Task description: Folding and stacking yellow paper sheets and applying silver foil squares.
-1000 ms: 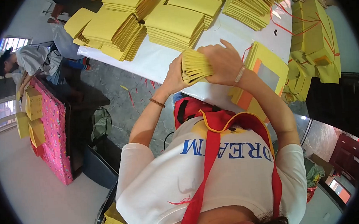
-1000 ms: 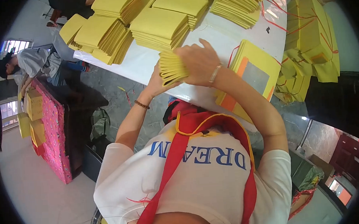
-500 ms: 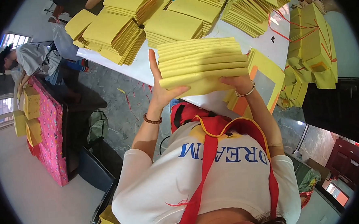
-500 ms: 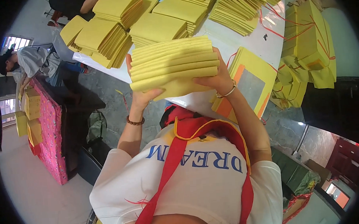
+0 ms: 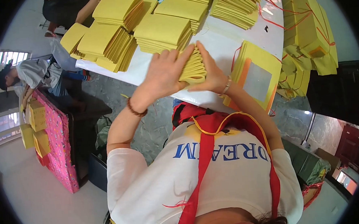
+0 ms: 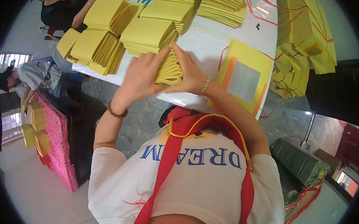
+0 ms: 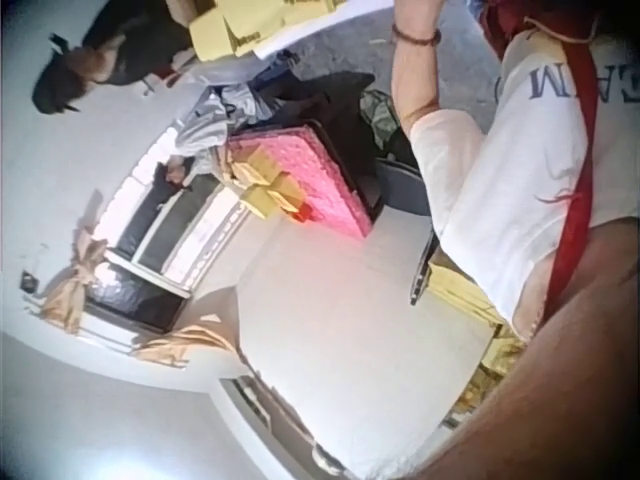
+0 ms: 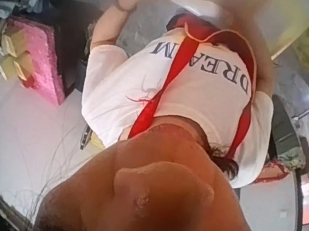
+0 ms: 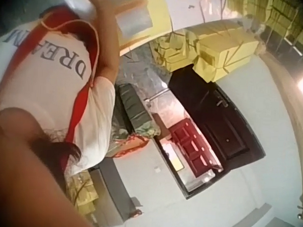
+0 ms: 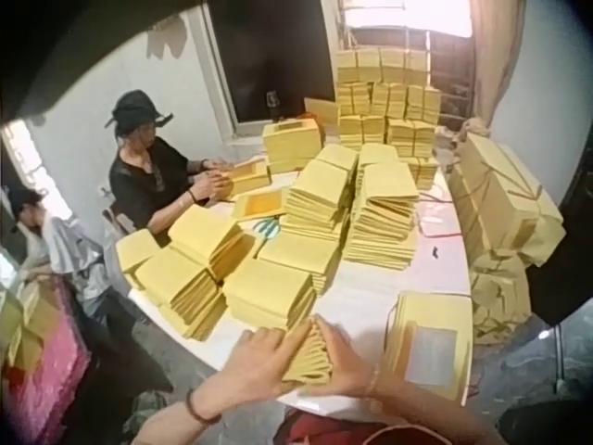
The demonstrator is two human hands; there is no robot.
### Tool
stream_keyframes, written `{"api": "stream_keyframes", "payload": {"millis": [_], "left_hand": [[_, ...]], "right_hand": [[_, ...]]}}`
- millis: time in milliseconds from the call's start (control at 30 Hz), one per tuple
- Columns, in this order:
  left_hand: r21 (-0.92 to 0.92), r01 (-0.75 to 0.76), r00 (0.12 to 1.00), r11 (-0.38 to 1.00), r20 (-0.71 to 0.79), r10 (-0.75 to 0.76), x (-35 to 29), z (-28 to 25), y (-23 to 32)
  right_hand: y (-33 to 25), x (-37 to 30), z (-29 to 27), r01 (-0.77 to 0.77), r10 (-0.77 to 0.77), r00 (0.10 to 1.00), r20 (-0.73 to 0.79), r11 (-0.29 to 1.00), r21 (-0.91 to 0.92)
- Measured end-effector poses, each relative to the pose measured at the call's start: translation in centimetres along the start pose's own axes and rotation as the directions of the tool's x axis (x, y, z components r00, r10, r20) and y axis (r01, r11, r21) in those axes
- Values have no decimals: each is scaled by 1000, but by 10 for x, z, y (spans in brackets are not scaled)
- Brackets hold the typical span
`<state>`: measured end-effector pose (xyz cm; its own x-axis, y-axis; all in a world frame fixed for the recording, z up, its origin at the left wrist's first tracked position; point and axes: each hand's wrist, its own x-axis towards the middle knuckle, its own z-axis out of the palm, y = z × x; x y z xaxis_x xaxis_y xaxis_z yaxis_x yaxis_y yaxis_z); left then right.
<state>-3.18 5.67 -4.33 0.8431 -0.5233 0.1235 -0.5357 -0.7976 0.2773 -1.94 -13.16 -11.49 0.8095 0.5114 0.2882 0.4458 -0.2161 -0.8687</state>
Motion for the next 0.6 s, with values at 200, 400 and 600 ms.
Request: {"api": "stream_keyframes", "payload": {"millis": [200,400,600], "left_hand": [[6,-82,995,997,54,82,-3,-5,-17],[-967,-6,974,256,-63,-218,-37,38,-60],[-932,185,965,312,111,-239,-69,105,-41]], "right_hand": [[7,6,0,-160,160,987,14,987,1],[19,1,2,-6,6,998,-68,1000,-12],[27,-7,6,-124,115,992,49,956,268]]}}
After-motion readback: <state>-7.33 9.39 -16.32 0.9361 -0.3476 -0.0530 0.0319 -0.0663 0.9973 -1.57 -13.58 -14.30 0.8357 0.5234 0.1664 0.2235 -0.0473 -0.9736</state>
